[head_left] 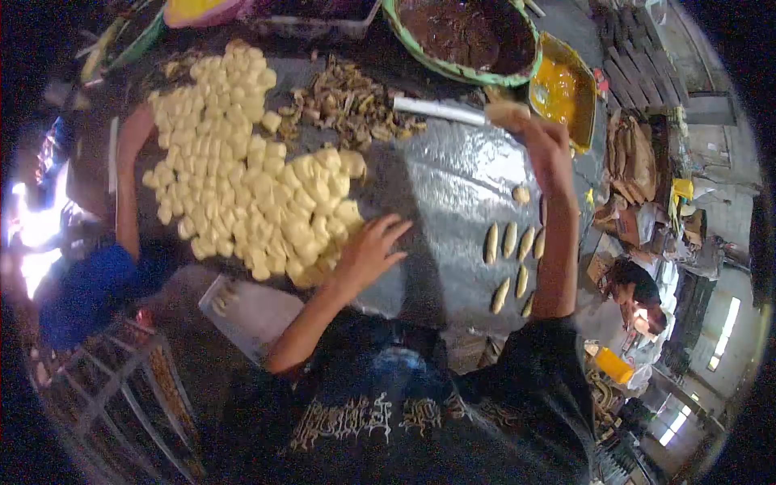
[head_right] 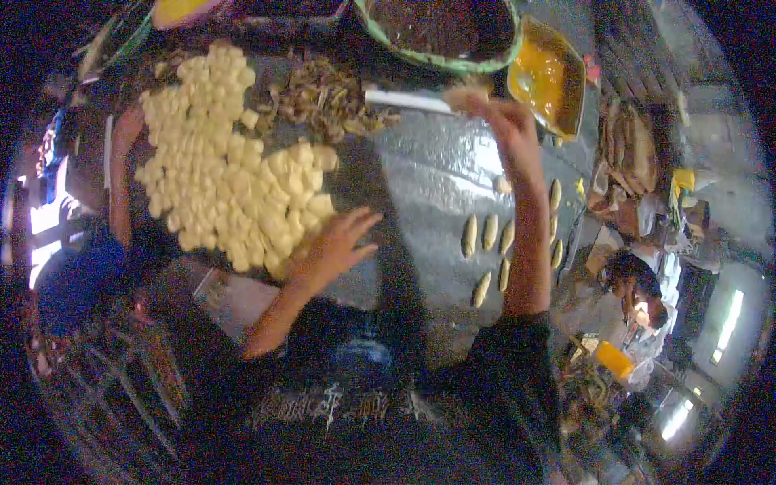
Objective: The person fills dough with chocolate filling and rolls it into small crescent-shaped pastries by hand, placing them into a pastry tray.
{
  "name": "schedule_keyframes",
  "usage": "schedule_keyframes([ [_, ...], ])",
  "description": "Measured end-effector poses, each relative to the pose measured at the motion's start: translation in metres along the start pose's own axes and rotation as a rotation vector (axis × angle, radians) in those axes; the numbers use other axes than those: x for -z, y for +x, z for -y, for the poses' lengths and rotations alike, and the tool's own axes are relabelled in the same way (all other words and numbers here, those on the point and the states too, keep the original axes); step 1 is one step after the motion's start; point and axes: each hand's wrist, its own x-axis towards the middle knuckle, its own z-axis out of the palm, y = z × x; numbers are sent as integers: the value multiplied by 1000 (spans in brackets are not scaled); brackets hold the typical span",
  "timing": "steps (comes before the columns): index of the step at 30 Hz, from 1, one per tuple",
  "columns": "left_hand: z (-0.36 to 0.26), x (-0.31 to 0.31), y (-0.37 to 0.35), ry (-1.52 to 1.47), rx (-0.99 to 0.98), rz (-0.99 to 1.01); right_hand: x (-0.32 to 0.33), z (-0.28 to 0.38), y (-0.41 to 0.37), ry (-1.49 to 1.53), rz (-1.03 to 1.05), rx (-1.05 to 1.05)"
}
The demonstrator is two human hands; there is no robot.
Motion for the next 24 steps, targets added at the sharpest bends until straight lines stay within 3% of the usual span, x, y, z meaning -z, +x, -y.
schedule_keyframes([
  [1,12,-5,-1,20,-13,64,-4,7,37,-79,-75,-24],
  [3,29,-7,2,63,-45,199,-17,38,102,-274,22,158],
  [4,33,-3,6,54,-53,242,-17,38,137,-481,65,153],
  [6,39,5,16,39,-67,320,-11,-4,228,-1252,238,207],
  [9,56,-10,30,-228,-54,179,-26,-54,279,-1667,355,190],
  [11,49,20,53,-359,7,92,-24,-111,287,-1526,90,226],
  [13,56,37,69,-356,40,-42,-17,-136,294,-1574,156,449],
  [14,59,47,79,-361,34,-132,-11,-144,299,-1681,355,663],
  [15,62,54,88,-343,47,-184,-7,-162,309,-1736,544,651],
  [16,66,58,93,-325,63,-232,-3,-180,319,-1767,741,630],
  [17,69,59,92,-305,74,-276,1,-217,338,-1749,900,361],
  [19,73,57,88,-386,166,-275,4,-225,344,-1624,1107,180],
  [21,74,55,80,-409,184,-290,13,-207,354,-1427,1230,366],
  [22,74,54,75,-390,154,-304,-30,-73,281,-998,896,-227],
  [24,70,50,66,-338,131,-333,-18,-59,260,-680,777,-15],
])
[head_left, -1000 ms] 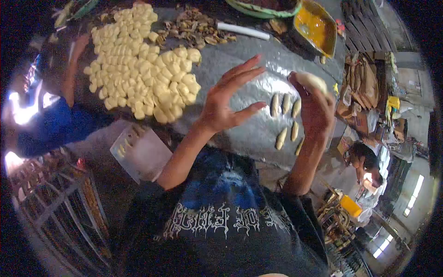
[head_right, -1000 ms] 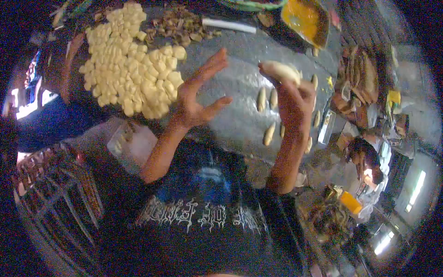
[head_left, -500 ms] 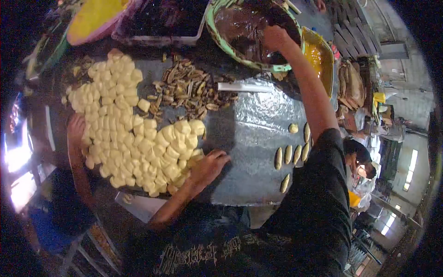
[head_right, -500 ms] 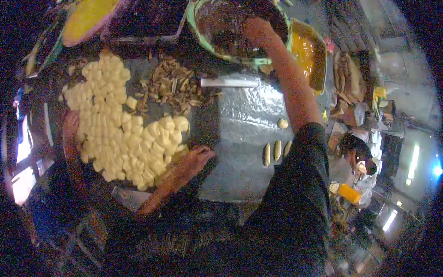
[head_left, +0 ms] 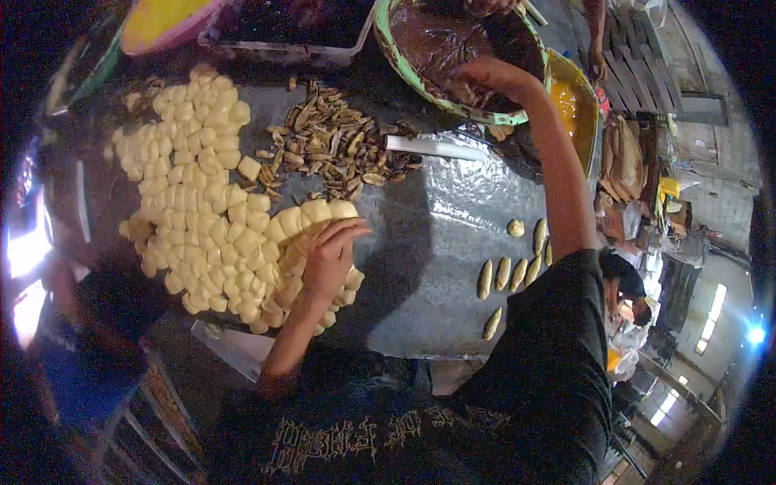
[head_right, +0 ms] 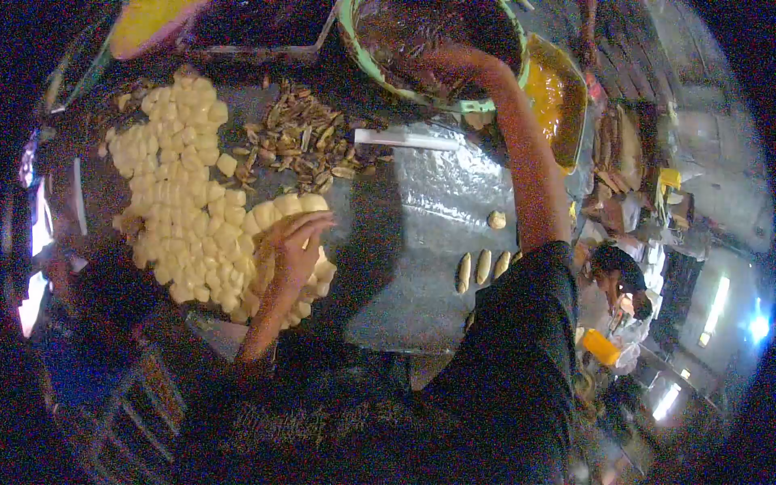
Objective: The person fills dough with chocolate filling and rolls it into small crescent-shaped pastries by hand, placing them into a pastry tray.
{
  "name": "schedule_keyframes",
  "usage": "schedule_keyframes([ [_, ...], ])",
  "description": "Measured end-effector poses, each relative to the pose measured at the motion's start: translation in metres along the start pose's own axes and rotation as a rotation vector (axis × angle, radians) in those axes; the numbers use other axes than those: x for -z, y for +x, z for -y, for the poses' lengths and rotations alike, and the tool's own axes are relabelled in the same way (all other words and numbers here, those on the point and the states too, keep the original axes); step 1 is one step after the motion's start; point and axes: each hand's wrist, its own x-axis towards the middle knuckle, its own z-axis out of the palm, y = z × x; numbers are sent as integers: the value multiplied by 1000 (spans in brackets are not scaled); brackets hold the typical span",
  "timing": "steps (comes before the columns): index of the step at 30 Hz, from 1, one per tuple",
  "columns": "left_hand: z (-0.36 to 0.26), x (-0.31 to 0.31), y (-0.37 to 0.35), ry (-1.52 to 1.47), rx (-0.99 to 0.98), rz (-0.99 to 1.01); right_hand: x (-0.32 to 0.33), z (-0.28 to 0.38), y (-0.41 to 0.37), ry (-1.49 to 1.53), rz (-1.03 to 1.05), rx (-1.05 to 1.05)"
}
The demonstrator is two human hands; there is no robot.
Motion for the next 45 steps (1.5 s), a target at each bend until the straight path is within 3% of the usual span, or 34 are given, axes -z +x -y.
schedule_keyframes([
  [1,-2,-4,-5,31,-2,-18,0,4,-10,114,-102,125],
  [2,-4,-7,-10,63,-7,-36,-1,8,-18,469,-121,-66],
  [5,-25,-25,-12,7,133,-221,-6,2,-44,1452,87,262],
  [6,-31,-30,-10,-66,200,-207,-27,23,-64,1486,-417,170],
  [9,-37,-52,1,-290,391,-146,-58,54,-128,1980,-142,316],
  [10,-34,-62,4,-246,272,-191,-78,56,-148,2072,-67,439],
  [11,-16,-79,7,-174,186,-235,-106,71,-169,2060,-136,639],
  [13,13,-110,6,-30,21,-327,-150,93,-214,2115,-184,677],
  [14,-23,-106,-6,151,-157,-340,-171,110,-237,2187,-203,668],
  [15,-69,-103,-23,-152,-37,-257,-192,125,-259,2262,-217,655],
  [18,-160,-106,-73,-880,301,-28,-249,147,-303,2104,-194,722],
  [19,-170,-107,-86,-1009,394,34,-271,151,-312,2010,-294,617],
  [21,-186,-99,-108,-1109,521,156,-310,160,-328,1800,-454,391],
  [23,-203,-81,-121,-1054,577,274,-331,165,-340,1600,-453,274],
  [24,-210,-85,-129,-940,601,171,-336,170,-346,1495,-449,217],
  [27,-187,-94,-145,-1195,552,21,-343,190,-361,1206,-550,312],
  [30,-182,-93,-147,-1297,601,-227,-345,195,-354,856,-628,211],
  [33,-182,-77,-143,-1426,591,-368,-343,196,-340,803,-608,150],
  [35,-189,-64,-136,-1477,528,-432,-336,206,-327,763,-672,232],
  [36,-186,-48,-131,-1623,369,-313,-333,210,-319,744,-702,271],
  [39,-196,-20,-119,-1878,268,-291,-327,214,-293,600,-743,337],
  [40,-192,-17,-114,-1866,269,-351,-324,217,-283,726,-741,399],
  [43,-150,-17,-100,-1853,61,-187,-308,231,-252,1062,-724,536],
  [45,-142,-11,-88,-1859,118,-282,-288,237,-224,1219,-704,569],
])
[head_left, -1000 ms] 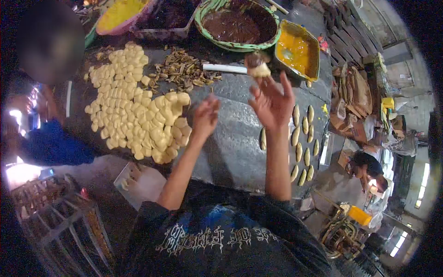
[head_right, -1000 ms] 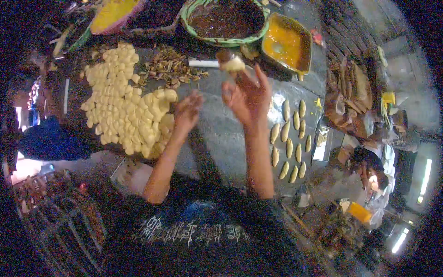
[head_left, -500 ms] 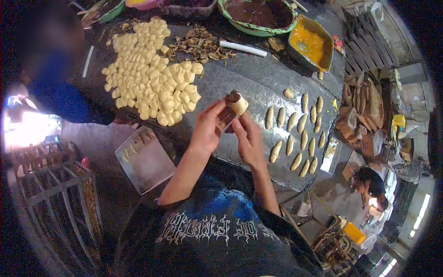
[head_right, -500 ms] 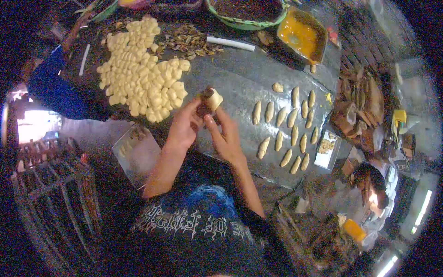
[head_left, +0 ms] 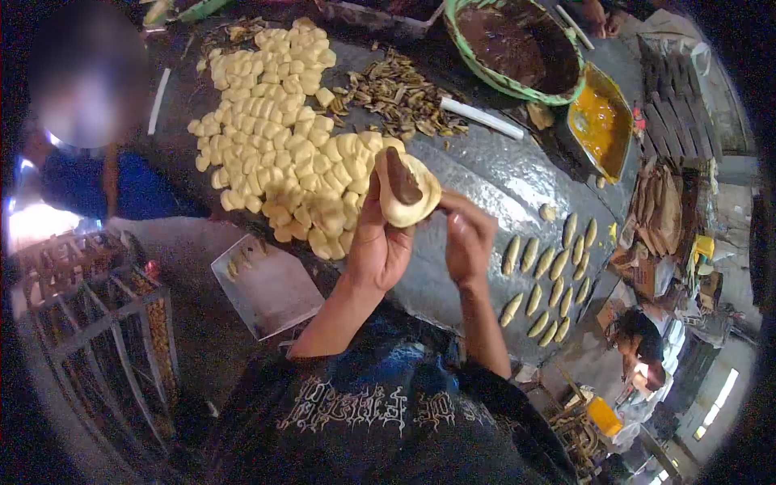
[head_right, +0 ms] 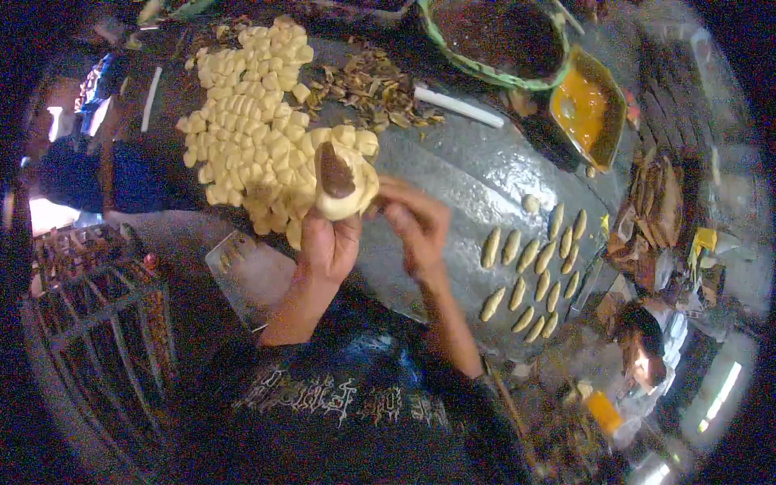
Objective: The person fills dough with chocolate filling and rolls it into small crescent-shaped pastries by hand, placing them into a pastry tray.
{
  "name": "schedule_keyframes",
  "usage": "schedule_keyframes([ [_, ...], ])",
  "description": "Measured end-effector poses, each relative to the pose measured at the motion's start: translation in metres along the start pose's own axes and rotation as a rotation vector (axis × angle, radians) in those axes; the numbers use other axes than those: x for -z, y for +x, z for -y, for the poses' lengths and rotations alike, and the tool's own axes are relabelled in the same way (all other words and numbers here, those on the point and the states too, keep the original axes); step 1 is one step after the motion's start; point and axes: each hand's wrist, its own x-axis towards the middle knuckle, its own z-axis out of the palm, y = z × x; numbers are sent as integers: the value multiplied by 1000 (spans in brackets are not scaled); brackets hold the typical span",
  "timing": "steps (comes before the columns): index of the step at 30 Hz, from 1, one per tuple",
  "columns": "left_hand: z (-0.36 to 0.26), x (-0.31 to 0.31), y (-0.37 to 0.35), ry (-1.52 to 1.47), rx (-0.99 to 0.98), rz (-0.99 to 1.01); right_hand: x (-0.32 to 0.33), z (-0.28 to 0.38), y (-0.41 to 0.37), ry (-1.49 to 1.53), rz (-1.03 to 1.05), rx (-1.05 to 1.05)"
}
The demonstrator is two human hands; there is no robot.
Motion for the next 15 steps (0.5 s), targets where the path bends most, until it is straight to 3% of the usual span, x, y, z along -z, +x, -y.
schedule_keyframes([
  [2,-13,16,17,-117,18,-97,15,-11,46,-264,-43,-218],
  [5,-36,28,43,-141,36,-30,46,-58,127,-728,-100,-241],
  [6,-42,28,50,-115,30,23,55,-73,151,-801,-72,-118],
  [10,-59,40,69,-187,91,-41,106,-135,226,-1502,254,242],
  [13,-64,45,78,-170,108,-43,115,-162,248,-1754,514,102],
  [15,-64,45,82,-57,103,-20,113,-158,249,-1731,553,136],
])
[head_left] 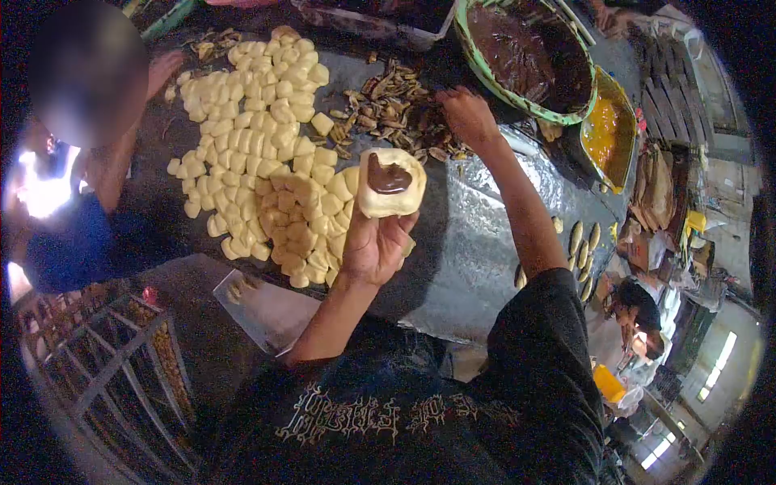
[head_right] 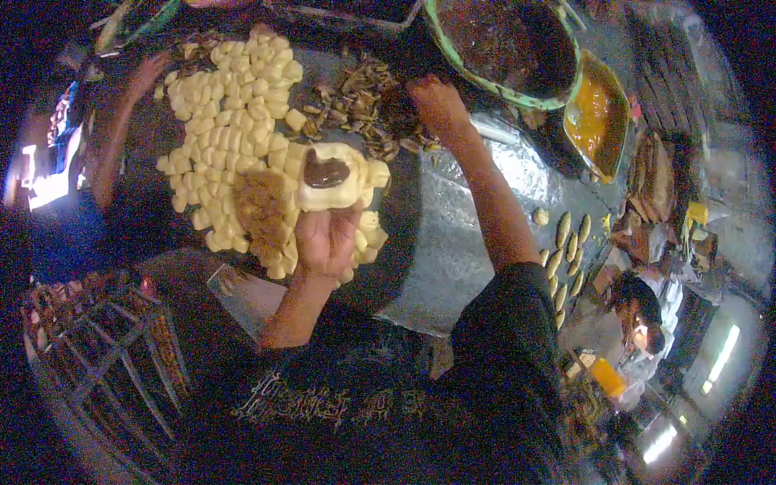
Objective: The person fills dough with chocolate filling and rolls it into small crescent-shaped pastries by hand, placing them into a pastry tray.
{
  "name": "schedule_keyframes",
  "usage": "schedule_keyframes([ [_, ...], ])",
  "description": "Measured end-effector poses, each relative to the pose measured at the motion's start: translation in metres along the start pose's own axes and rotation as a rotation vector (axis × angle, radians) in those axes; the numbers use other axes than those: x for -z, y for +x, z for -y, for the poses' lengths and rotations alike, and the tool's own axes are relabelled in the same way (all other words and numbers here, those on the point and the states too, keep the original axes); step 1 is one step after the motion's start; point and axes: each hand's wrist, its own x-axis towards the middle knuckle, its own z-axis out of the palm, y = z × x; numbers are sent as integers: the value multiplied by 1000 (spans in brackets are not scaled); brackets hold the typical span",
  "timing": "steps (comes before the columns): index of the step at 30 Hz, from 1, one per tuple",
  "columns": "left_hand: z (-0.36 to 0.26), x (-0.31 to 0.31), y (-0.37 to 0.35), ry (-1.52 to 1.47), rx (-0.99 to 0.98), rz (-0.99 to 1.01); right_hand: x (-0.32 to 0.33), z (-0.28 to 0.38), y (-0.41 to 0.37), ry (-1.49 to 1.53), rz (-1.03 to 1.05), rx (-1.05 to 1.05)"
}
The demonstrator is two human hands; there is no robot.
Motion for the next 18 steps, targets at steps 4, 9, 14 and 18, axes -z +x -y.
schedule_keyframes([
  [4,5,-10,0,121,-43,55,-3,-4,9,-92,38,97],
  [9,18,-18,-8,99,-117,164,-11,-10,5,-51,-31,127],
  [14,31,-23,-28,28,-156,286,-2,-11,18,70,117,91],
  [18,46,-41,-52,-15,-194,383,33,3,1,238,5,75],
])
